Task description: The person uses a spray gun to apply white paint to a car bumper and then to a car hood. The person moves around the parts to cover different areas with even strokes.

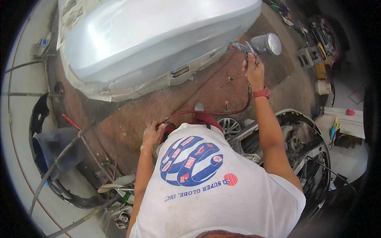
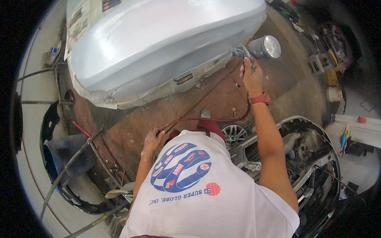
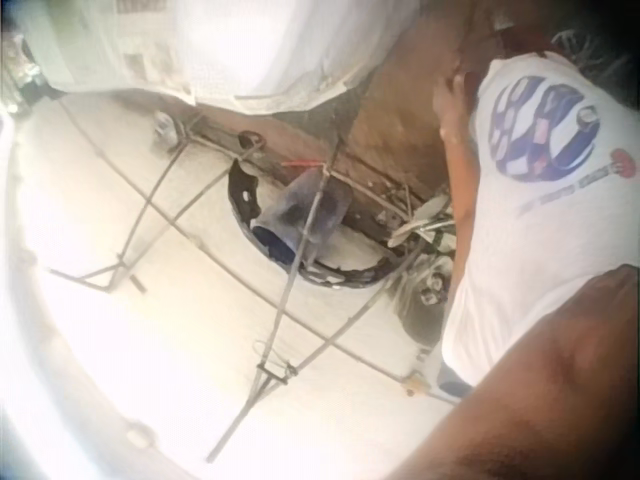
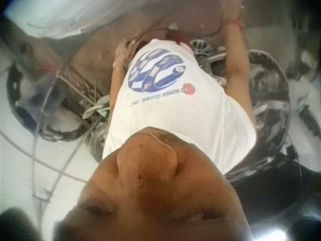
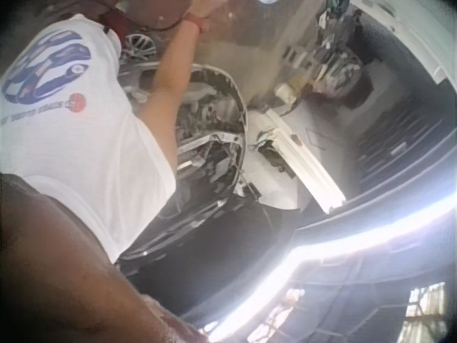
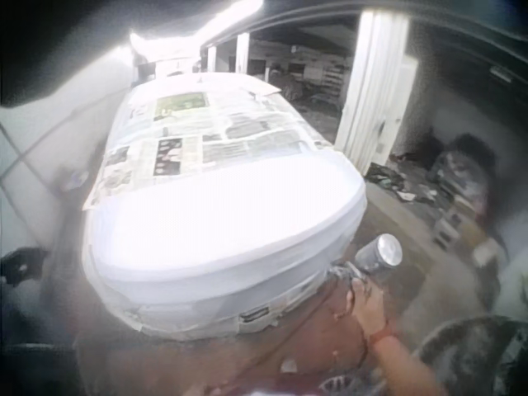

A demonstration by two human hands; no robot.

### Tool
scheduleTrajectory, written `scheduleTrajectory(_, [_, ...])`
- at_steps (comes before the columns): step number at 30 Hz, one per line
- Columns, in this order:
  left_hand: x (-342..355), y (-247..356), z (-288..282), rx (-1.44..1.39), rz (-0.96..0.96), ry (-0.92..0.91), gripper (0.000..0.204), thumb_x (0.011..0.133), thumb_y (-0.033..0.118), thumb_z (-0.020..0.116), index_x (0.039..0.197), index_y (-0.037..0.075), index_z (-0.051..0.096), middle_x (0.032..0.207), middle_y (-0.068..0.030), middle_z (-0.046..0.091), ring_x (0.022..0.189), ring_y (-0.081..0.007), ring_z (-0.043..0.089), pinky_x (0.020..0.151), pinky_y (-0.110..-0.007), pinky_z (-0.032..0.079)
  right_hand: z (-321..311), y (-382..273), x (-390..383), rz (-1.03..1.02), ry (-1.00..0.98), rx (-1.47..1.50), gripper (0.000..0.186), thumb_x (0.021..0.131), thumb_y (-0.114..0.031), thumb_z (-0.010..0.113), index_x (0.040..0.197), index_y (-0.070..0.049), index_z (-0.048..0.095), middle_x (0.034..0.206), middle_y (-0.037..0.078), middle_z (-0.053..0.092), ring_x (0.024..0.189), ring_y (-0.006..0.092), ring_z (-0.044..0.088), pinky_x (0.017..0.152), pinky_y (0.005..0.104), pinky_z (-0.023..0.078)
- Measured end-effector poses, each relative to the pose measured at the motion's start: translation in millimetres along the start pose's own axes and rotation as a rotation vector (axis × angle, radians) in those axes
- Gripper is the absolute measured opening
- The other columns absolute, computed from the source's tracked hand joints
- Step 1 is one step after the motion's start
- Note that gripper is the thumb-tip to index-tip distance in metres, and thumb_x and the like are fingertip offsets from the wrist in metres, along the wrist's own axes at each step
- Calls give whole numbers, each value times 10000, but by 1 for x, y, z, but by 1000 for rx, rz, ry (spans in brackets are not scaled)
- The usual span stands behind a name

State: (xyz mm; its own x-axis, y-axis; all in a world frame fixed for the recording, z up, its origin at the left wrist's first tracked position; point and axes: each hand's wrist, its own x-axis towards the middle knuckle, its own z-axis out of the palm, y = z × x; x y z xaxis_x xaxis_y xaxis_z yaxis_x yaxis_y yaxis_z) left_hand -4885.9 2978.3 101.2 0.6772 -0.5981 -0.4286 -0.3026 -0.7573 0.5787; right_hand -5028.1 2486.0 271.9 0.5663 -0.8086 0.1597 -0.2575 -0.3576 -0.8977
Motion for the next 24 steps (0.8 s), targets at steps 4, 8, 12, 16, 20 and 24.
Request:
scheduleTrajectory(4, [19,67,2,26,66,38,541,1032,482,669,1273,-2,651,1226,-272,667,1137,-487,659,970,-564,523,-41,13,48,33,56,3,521,1129,-522,544,1058,-17,647,759,11,656,603,82,627,470,243,463])
scheduleTrajectory(8, [37,128,1,35,116,54,510,1017,442,702,1271,2,650,1208,-263,675,1116,-478,666,962,-549,529,-82,37,99,75,97,31,522,1123,-529,553,1064,-19,648,757,12,658,596,87,635,455,246,458])
scheduleTrajectory(12, [52,172,2,39,157,70,504,1003,425,725,1274,7,648,1191,-249,683,1120,-472,664,960,-539,527,-118,66,150,83,116,50,519,1124,-530,547,1061,-27,658,753,14,658,577,90,635,441,251,452])
scheduleTrajectory(16, [59,217,-7,29,121,21,520,991,429,742,1291,17,641,1185,-243,684,1136,-464,658,964,-534,522,-145,96,204,126,165,20,537,1119,-546,545,1036,-29,666,743,15,663,556,95,629,435,261,446])
scheduleTrajectory(20, [61,245,-6,10,102,15,565,989,460,743,1314,12,630,1193,-248,689,1090,-448,677,939,-522,534,-163,103,256,183,212,-5,564,1098,-562,575,1092,-9,684,739,25,671,552,108,631,449,277,463])
scheduleTrajectory(24, [59,250,-1,-22,102,26,604,992,491,732,1321,-3,623,1221,-260,688,1100,-457,676,945,-527,532,-161,99,286,154,355,-44,577,1092,-570,578,1117,-5,691,751,28,677,567,119,645,464,283,475])
